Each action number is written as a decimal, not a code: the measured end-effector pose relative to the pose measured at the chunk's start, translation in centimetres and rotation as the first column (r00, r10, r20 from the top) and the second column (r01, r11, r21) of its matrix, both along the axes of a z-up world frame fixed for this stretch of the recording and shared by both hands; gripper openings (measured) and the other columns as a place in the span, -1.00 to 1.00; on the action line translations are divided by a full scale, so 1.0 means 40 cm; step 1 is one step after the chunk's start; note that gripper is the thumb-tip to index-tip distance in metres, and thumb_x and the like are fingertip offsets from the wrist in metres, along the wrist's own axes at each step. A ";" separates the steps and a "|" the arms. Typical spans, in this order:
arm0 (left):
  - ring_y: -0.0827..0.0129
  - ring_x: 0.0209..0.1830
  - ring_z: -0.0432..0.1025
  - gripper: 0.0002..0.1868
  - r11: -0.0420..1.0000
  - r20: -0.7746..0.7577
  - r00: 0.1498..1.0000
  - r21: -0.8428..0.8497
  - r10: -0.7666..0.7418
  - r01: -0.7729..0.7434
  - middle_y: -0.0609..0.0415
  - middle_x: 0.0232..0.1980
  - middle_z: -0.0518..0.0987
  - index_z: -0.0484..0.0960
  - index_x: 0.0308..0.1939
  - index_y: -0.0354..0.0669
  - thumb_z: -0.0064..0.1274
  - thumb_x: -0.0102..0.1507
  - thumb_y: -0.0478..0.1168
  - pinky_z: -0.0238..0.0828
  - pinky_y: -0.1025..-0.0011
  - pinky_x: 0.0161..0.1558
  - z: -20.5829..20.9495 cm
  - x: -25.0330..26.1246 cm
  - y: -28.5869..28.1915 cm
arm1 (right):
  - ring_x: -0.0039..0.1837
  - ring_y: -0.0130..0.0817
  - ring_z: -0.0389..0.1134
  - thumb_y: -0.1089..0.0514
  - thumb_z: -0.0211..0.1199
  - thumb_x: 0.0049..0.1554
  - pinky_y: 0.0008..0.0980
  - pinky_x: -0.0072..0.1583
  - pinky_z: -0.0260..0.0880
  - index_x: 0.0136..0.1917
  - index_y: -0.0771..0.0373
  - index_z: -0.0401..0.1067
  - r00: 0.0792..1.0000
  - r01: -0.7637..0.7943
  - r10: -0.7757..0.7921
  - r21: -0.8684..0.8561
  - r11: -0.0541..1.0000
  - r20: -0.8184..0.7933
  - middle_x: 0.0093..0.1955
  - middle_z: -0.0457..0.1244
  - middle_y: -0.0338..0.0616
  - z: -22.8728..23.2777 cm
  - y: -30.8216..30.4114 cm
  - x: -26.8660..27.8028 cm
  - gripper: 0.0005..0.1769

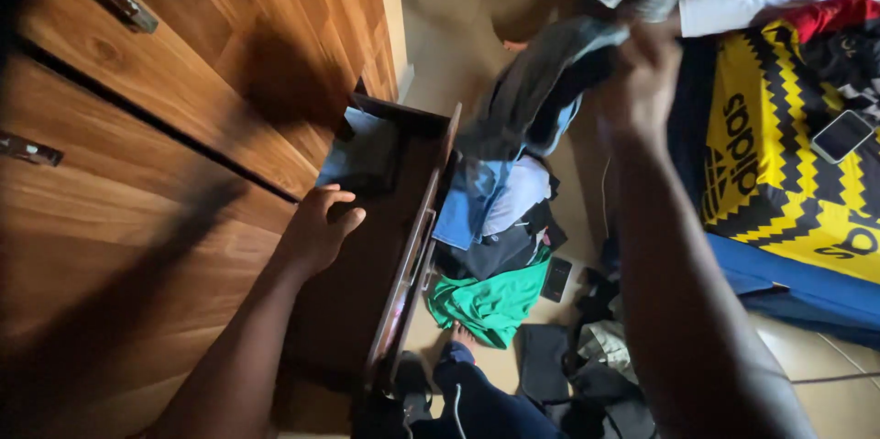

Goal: Sort and organize pairs of denim jeans and clothes from a wooden dresser drawer.

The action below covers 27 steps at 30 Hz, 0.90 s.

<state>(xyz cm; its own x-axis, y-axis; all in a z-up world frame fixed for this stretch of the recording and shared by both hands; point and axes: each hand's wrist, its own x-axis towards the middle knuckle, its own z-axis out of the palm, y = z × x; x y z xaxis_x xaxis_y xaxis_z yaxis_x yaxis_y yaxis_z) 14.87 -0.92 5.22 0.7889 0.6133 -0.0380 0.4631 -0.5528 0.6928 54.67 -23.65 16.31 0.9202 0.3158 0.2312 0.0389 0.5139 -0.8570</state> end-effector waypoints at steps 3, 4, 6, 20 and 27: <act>0.01 0.47 0.22 -0.51 0.999 -0.052 0.998 -0.036 0.028 -0.030 -0.18 0.44 0.36 0.61 0.11 -0.22 0.18 0.23 0.03 0.12 0.18 0.41 0.000 -0.001 0.010 | -0.07 -0.37 0.34 0.17 0.10 0.40 -0.29 -0.06 0.36 0.01 0.28 0.52 0.936 0.122 0.128 -0.642 0.757 0.329 -0.10 0.33 -0.11 -0.305 -0.007 0.079 -0.78; 0.01 0.47 0.22 -0.51 0.999 -0.057 0.998 -0.039 0.027 -0.030 -0.18 0.44 0.36 0.61 0.11 -0.22 0.18 0.23 0.03 0.12 0.18 0.41 -0.004 -0.006 0.008 | -0.07 -0.37 0.34 0.17 0.10 0.40 -0.29 -0.06 0.36 0.01 0.28 0.52 0.937 0.118 0.129 -0.645 0.755 0.323 -0.10 0.33 -0.11 -0.387 -0.032 0.092 -0.78; 0.02 0.48 0.21 -0.51 0.998 -0.074 0.997 -0.052 0.038 -0.042 -0.19 0.45 0.36 0.61 0.10 -0.22 0.18 0.23 0.03 0.13 0.18 0.42 -0.010 -0.008 0.012 | -0.04 -0.32 0.35 0.16 0.21 0.26 -0.21 -0.11 0.35 0.13 0.22 0.40 0.819 -0.571 0.484 -0.523 0.632 -0.309 -0.05 0.32 -0.19 -0.545 -0.076 0.123 -0.81; 0.02 0.47 0.20 -0.50 0.999 -0.076 0.997 -0.034 0.008 -0.011 -0.21 0.42 0.36 0.61 0.09 -0.21 0.20 0.21 0.04 0.10 0.17 0.42 -0.062 -0.008 0.011 | 0.11 -0.26 0.38 -0.02 0.08 0.27 -0.16 0.10 0.39 0.24 0.15 0.43 0.802 -0.564 0.115 -0.681 0.467 -0.586 0.11 0.38 -0.15 -0.594 -0.195 0.014 -0.64; 0.02 0.47 0.23 -0.50 1.000 -0.086 0.996 0.000 0.003 -0.003 -0.21 0.41 0.39 0.62 0.07 -0.21 0.21 0.21 0.06 0.12 0.19 0.44 -0.064 -0.019 0.000 | 0.15 -0.24 0.39 -0.07 0.13 0.22 -0.13 0.14 0.38 0.24 0.11 0.42 0.762 -0.622 0.180 -0.624 0.472 -0.623 0.14 0.38 -0.15 -0.596 -0.177 -0.032 -0.61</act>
